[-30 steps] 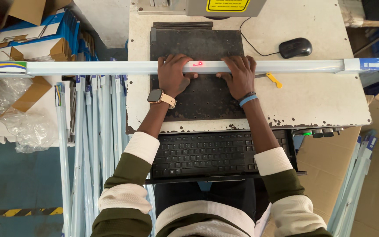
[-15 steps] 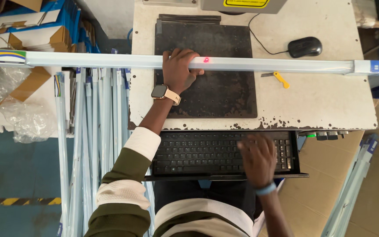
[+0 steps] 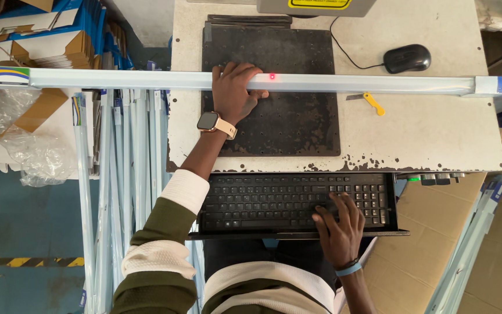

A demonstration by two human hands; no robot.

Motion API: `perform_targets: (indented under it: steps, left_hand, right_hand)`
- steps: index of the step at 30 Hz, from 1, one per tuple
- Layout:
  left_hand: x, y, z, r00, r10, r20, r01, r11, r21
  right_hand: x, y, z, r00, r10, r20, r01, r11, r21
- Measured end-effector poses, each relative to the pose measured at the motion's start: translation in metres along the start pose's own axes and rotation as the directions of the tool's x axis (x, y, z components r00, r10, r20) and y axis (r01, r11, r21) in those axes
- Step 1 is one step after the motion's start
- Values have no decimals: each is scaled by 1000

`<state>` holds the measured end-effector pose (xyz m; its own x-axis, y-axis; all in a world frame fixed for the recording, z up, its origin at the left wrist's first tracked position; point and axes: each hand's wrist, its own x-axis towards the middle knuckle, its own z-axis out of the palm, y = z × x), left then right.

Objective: The person repeatedly picks up long white poles, marks them with a yellow tool, and scans them with a red laser device. After each scan, the pole is placed back into a vertical rack. The cycle continues with multiple poles throughout the clip.

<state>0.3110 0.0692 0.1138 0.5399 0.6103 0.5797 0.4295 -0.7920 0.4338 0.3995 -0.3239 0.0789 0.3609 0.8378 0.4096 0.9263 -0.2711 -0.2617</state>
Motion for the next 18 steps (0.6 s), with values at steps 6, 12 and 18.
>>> perform_targets:
  steps: [6, 12, 18]
  left_hand:
    - [0, 0, -2, 1000, 6, -1, -6, 1000, -9]
    - [1, 1, -2, 1000, 8, -14, -8, 1000, -12]
    - [0, 2, -4, 1000, 12, -14, -12, 1000, -25]
  right_hand:
    - [2, -3, 0, 999, 45, -9, -45, 999, 18]
    - [-2, -1, 3, 997, 73, 19, -73, 997, -12]
    - [-2, -1, 4, 997, 77, 12, -77, 997, -2]
